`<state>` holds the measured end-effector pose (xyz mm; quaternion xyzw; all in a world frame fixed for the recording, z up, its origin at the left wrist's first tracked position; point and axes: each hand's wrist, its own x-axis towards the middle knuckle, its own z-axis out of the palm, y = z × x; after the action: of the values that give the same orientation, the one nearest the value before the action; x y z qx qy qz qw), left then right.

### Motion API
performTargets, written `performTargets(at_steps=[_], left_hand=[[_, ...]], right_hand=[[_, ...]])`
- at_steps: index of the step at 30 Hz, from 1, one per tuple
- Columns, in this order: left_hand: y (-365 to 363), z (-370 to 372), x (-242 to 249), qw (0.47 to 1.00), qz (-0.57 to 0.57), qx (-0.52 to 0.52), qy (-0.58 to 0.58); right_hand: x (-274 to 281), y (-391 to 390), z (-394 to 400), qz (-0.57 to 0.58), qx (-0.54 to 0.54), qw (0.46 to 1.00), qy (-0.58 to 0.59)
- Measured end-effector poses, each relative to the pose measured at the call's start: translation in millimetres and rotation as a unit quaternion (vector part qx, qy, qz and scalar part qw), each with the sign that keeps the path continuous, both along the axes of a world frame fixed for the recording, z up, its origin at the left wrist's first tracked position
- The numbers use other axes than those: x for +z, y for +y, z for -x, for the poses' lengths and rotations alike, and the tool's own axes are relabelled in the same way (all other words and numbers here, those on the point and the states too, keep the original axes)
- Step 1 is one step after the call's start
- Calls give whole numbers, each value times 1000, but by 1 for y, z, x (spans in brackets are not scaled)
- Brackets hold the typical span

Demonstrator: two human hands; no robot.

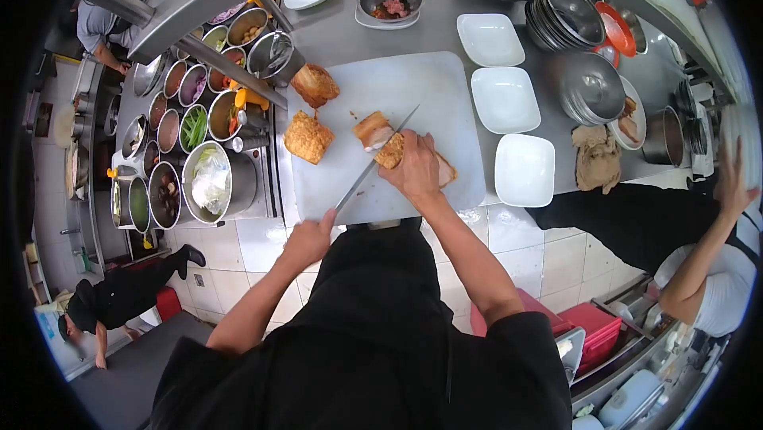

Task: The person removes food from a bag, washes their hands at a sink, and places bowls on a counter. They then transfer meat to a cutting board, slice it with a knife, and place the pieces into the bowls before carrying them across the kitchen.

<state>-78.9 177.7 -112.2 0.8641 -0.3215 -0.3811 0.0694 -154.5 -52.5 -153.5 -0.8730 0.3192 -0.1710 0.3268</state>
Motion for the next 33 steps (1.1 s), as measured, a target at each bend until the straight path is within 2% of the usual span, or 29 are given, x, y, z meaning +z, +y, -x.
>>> performTargets(at_steps=[1,6,8,9,11,15,17,19,22,24,26,30,32,33], left_hand=[[8,3,12,997,-42,69,11],[22,-4,8,993,-29,112,18],[31,-5,16,992,-18,124,24],[38,-4,23,987,-3,161,29],[49,0,34,974,20,220,38],[73,7,31,962,40,269,33],[82,12,23,951,71,297,47],[88,19,15,930,133,336,66],[85,23,23,930,86,346,88],[85,23,27,930,89,346,86],[87,24,30,919,104,368,95],[90,22,34,910,126,382,104],[95,18,37,897,148,399,118],[98,16,38,897,148,398,120]], right_hand=[[0,-4,-3,11,26,1000,14],[22,-7,7,84,49,995,22],[24,-10,16,41,32,994,101],[21,-10,16,38,28,994,103],[10,-15,11,26,108,987,118],[11,-7,-7,-7,100,988,121],[23,3,-13,40,69,993,90],[8,10,-22,54,66,994,60],[-14,14,-36,75,60,995,25],[-24,12,-47,80,55,995,23],[-30,3,-63,95,87,991,-34],[-21,-16,-93,96,136,984,-61],[-8,-21,-89,38,109,985,-128],[0,-21,-77,-56,87,985,-136]])
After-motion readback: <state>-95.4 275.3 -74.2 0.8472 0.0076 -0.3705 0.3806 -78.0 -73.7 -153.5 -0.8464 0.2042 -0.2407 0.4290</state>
